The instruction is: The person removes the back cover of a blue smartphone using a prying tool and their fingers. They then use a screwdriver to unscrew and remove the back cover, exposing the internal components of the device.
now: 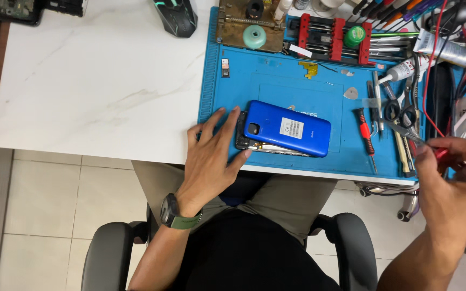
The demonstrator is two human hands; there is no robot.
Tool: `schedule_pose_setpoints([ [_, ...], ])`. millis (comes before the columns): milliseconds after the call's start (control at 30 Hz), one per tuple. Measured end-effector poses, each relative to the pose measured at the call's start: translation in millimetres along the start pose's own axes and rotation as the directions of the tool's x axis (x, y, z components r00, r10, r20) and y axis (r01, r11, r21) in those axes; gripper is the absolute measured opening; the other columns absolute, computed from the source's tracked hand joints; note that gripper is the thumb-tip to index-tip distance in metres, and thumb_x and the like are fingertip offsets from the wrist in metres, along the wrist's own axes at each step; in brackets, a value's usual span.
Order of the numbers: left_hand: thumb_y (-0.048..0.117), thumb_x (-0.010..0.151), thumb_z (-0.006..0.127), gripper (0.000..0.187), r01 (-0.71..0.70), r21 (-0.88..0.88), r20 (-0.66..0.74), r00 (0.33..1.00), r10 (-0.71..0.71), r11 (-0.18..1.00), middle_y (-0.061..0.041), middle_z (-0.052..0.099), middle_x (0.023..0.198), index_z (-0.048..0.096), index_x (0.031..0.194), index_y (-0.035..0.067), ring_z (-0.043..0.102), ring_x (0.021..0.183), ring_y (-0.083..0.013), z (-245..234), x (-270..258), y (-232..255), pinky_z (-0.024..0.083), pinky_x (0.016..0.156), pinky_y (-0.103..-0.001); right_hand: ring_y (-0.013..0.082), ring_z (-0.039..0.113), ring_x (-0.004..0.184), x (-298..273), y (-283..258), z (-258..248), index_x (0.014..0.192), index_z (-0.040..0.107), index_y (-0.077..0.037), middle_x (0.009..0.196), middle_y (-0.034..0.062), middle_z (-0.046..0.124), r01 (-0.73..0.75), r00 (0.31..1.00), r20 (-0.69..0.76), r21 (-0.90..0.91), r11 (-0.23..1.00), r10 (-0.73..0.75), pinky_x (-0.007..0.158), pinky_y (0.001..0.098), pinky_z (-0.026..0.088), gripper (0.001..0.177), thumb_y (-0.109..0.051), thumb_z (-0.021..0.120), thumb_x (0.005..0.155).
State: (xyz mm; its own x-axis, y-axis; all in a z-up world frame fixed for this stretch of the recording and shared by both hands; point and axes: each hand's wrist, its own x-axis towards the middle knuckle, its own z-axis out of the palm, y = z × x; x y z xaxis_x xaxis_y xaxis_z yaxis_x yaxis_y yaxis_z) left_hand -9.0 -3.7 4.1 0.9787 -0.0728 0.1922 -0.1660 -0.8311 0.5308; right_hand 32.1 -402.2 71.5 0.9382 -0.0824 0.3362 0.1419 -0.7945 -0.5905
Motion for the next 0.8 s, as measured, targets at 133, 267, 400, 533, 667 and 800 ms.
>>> schedule_pose_setpoints([
  [133,0.046,0.113,0.060,0.077,-0.028,0.028,0.002,1.000,0.027,0.999,-0.007,0.062,0.166,0.027,0.173,0.010,0.037,0.165,-0.0301,2,-1,0,0.032,0.116,-0.049,0.0148,0.068,0.100,1,-49,45,0.122,0.070,-0.001,0.106,0.0075,0.069,-0.006,0.991,0.106,0.658,0.753,-0.085,0.092,0.0190,0.060,0.025,0.009,0.082,0.101],
  [267,0.043,0.112,0.066,0.076,-0.039,0.039,-0.042,0.998,0.041,0.998,-0.008,0.059,0.169,0.032,0.171,0.008,0.041,0.165,-0.0298,1,-2,0,0.035,0.119,-0.048,0.0263,0.067,0.098,0,-108,88,0.110,0.071,0.003,0.099,0.0150,0.068,0.071,0.959,0.148,0.695,0.716,-0.240,0.087,0.0314,0.057,0.021,-0.006,0.083,0.095],
  [400,0.045,0.113,0.066,0.073,-0.043,0.063,-0.073,0.996,0.048,0.997,-0.008,0.060,0.169,0.037,0.169,0.008,0.045,0.163,-0.0286,0,0,2,0.036,0.121,-0.047,0.0341,0.079,0.070,9,-136,108,0.111,0.056,0.018,0.098,0.0338,0.075,0.286,0.896,0.100,0.614,0.735,-0.432,0.062,0.0327,0.064,0.024,0.000,0.071,0.106],
  [533,0.044,0.113,0.066,0.071,-0.039,0.077,-0.067,0.997,0.045,0.996,-0.008,0.060,0.169,0.040,0.168,0.008,0.045,0.162,-0.0280,-1,-1,2,0.037,0.120,-0.046,0.0340,0.080,0.074,10,-114,121,0.144,0.056,0.013,0.098,0.0322,0.074,0.418,0.826,0.050,0.613,0.670,-0.561,0.066,0.0342,0.068,0.029,0.003,0.062,0.117],
  [667,0.045,0.114,0.065,0.068,-0.047,0.100,-0.071,0.996,0.054,0.994,-0.008,0.062,0.167,0.042,0.167,0.010,0.047,0.161,-0.0282,-1,-1,3,0.037,0.120,-0.046,0.0322,0.078,0.072,4,-114,128,0.146,0.061,0.010,0.087,0.0266,0.071,0.417,0.825,0.060,0.606,0.678,-0.561,0.062,0.0337,0.065,0.030,-0.004,0.063,0.118],
  [800,0.046,0.115,0.061,0.064,-0.051,0.097,-0.075,0.995,0.059,0.994,-0.007,0.062,0.166,0.045,0.166,0.011,0.047,0.161,-0.0284,-2,0,4,0.038,0.120,-0.047,0.0290,0.077,0.072,4,-116,135,0.149,0.060,0.007,0.088,0.0244,0.071,0.427,0.800,0.079,0.621,0.657,-0.595,0.064,0.0312,0.065,0.032,-0.002,0.063,0.119],
])
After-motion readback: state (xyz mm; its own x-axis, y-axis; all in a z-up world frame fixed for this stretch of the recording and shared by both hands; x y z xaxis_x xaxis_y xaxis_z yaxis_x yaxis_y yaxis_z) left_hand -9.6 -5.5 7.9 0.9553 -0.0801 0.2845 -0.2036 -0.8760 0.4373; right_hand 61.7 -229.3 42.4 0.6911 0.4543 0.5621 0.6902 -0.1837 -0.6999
